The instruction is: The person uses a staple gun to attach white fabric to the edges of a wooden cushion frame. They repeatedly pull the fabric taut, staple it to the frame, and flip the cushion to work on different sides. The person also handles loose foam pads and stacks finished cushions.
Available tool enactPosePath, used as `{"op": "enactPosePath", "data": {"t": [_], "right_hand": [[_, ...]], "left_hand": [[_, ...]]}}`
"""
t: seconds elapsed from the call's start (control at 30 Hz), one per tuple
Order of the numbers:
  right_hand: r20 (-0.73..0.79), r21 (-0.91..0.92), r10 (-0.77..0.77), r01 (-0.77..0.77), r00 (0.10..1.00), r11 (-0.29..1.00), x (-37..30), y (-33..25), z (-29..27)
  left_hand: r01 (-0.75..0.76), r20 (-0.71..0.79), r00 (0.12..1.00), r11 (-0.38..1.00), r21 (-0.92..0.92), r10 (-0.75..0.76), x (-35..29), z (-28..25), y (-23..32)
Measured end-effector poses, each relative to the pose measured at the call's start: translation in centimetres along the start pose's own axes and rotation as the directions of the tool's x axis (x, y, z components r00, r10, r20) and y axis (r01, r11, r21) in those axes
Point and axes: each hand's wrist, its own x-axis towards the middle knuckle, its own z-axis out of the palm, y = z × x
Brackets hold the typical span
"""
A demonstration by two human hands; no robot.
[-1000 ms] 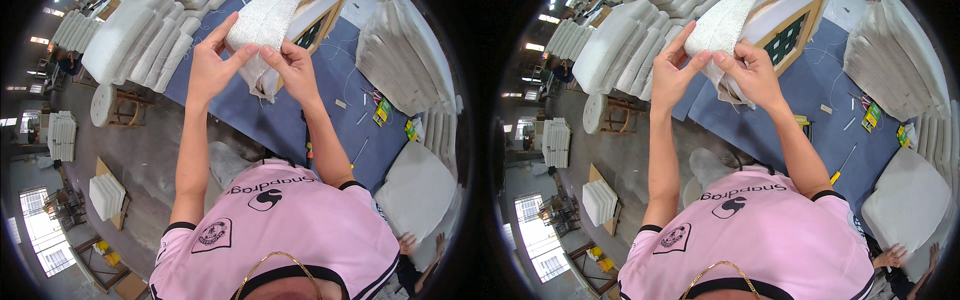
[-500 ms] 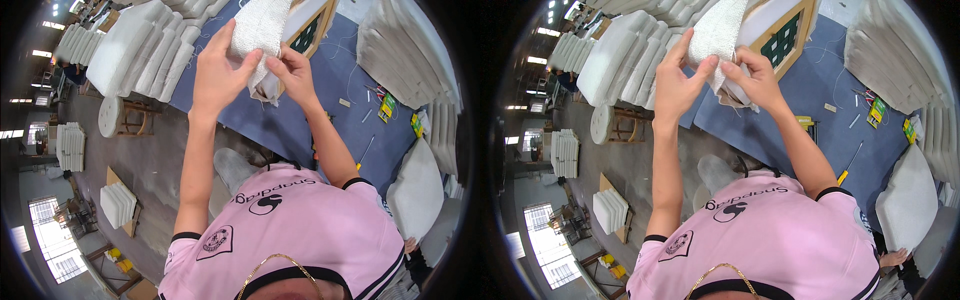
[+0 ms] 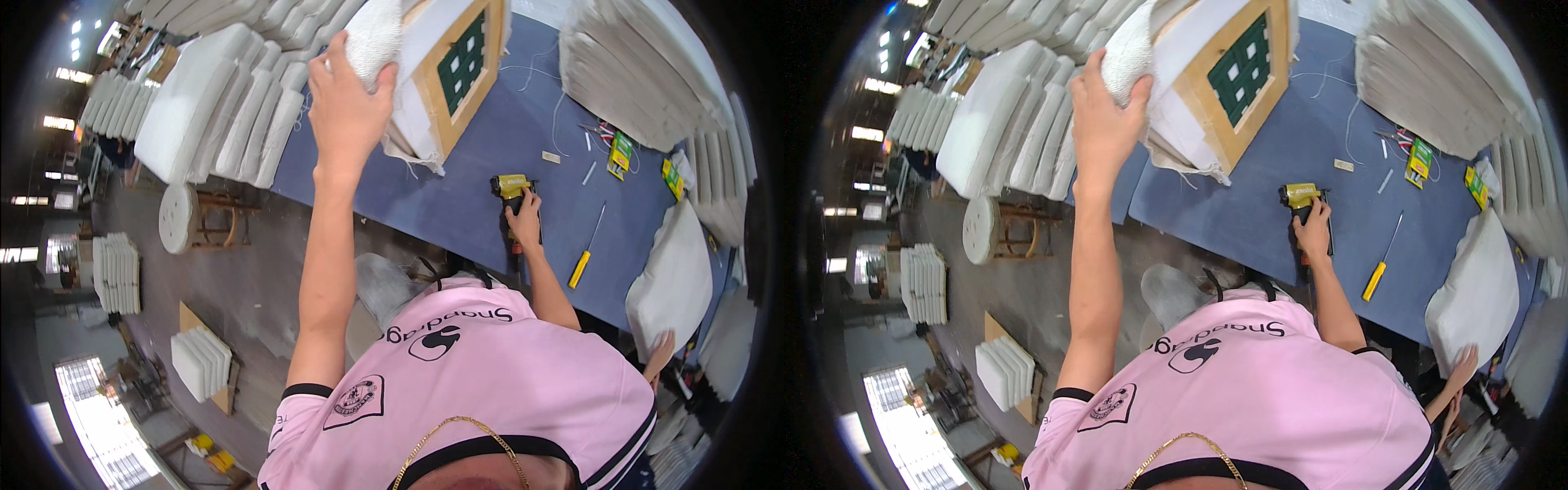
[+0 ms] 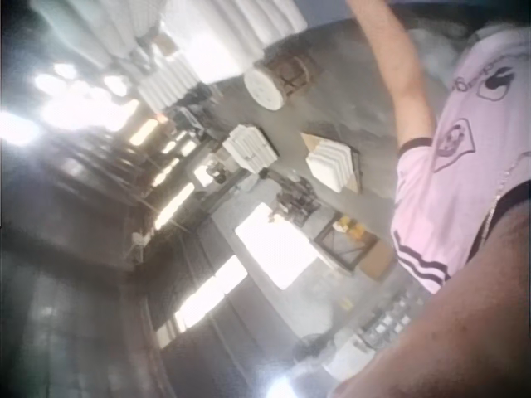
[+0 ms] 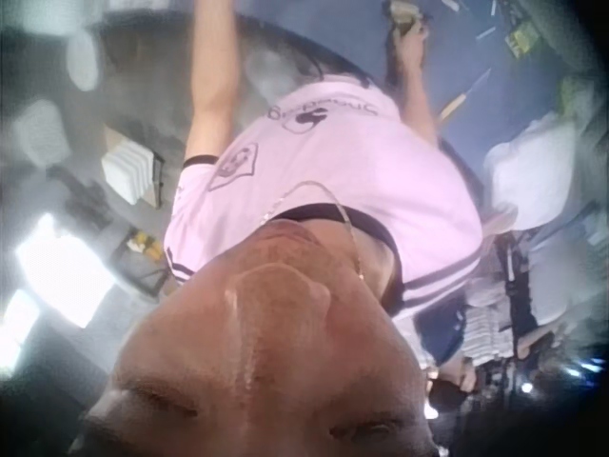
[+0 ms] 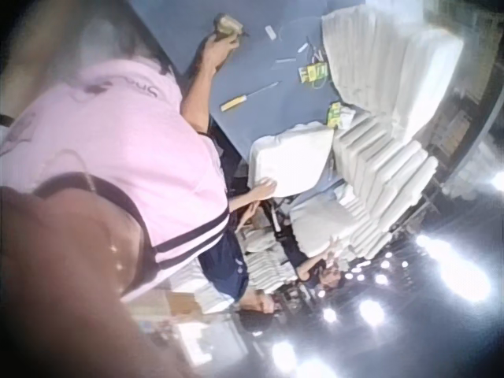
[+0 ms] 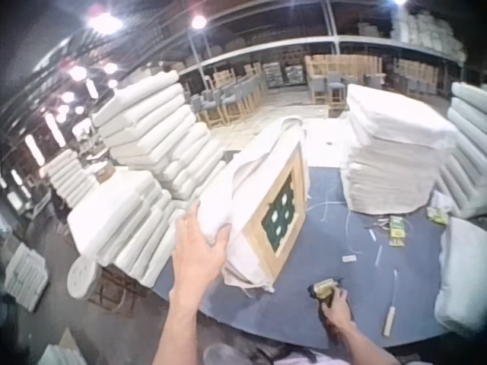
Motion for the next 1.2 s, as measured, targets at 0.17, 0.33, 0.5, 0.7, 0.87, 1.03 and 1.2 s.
{"op": "enactPosePath", "data": {"t": [0.17, 0.33, 0.5, 0.7, 0.87, 1.03, 1.2], "right_hand": [[0.074, 0.045, -0.036, 0.033, 0.997, 0.998, 1.1, -0.8, -0.7], [0.003, 0.521, -0.074, 0.062, 0.997, 0.851, 4.3, -2.4, -5.1], [0.199, 0.746, -0.242, 0.013, 0.950, 0.665, 2.2, -14.0, -13.9], [-0.036, 0.927, -0.514, 0.220, 0.857, 0.303, -1.3, -24.2, -16.7], [-0.203, 0.834, -0.620, 0.466, 0.758, 0.296, -1.0, -26.9, -15.4], [-0.273, 0.635, -0.665, 0.649, 0.695, 0.418, -0.9, -26.3, -14.0], [-0.272, 0.656, -0.643, 0.626, 0.716, 0.420, -1.2, -26.8, -15.0]], "left_hand": [[-0.030, 0.009, 1.000, 0.999, -0.029, 0.030, 0.1, 0.5, -0.2], [-0.035, -0.004, 0.999, 0.996, -0.077, 0.034, 0.0, 0.8, -0.7], [-0.071, -0.006, 0.997, 0.993, -0.093, 0.071, -0.9, 0.8, -0.9], [-0.071, -0.004, 0.997, 0.992, -0.101, 0.071, -1.7, 0.7, 0.2], [-0.032, 0.054, 0.998, 0.996, -0.086, 0.037, -1.7, 0.5, 0.4], [-0.018, 0.067, 0.998, 1.000, -0.012, 0.018, -1.9, -0.2, 1.2], [-0.051, 0.069, 0.996, 0.998, 0.027, 0.049, -2.5, 0.3, 1.4]]}}
